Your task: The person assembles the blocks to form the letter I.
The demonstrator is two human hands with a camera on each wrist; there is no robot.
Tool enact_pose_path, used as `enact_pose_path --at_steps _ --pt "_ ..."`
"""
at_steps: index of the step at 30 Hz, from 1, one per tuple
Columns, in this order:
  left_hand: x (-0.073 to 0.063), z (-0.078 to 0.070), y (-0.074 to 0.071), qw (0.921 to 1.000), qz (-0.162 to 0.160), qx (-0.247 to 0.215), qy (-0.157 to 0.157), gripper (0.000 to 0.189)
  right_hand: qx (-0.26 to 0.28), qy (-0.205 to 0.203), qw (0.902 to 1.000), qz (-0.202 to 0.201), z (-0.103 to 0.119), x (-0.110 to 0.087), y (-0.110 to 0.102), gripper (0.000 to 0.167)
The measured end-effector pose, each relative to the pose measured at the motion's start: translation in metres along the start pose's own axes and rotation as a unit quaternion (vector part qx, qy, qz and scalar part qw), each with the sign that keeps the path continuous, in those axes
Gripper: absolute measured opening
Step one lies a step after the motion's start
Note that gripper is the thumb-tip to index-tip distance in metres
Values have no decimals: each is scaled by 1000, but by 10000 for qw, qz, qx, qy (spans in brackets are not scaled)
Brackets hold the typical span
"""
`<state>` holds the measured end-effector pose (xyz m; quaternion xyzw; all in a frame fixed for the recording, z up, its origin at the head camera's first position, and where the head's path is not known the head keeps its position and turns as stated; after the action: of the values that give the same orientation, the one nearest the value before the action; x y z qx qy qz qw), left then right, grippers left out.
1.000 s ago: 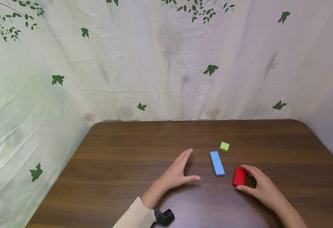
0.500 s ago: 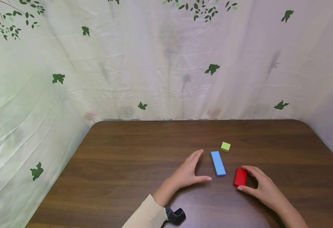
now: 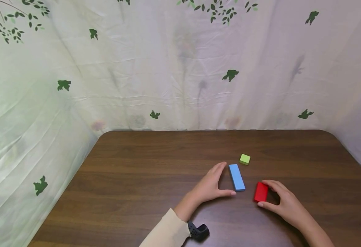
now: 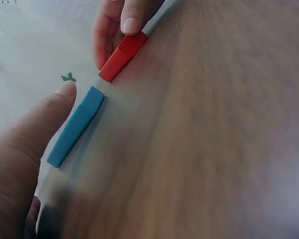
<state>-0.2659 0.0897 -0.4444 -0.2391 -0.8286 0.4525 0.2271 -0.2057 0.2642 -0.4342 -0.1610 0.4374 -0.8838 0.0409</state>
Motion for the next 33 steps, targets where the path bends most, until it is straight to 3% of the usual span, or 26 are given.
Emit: enact_pose_path --at_steps 18,26,33 --pt "15 -7 13 9970 204 743 -51 97 -26 92 9999 107 -1 1 0 63" --pt "17 -6 13 9971 91 752 -64 92 -65 98 9999 91 -1 0 0 63" --pt "17 -6 9 9988 4 488 -98 91 21 -6 10000 24 0 0 0 62"
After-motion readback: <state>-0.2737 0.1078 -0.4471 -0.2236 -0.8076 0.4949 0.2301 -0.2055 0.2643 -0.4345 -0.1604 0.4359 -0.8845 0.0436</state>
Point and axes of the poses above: each hand's wrist, its own x-axis towards the middle knuckle, its own y-axis out of the palm, z = x × y, the point moved 10 cm from there along x, towards the middle knuckle, and after that the axes turned 2 degrees about z, right-handed, at the moved point
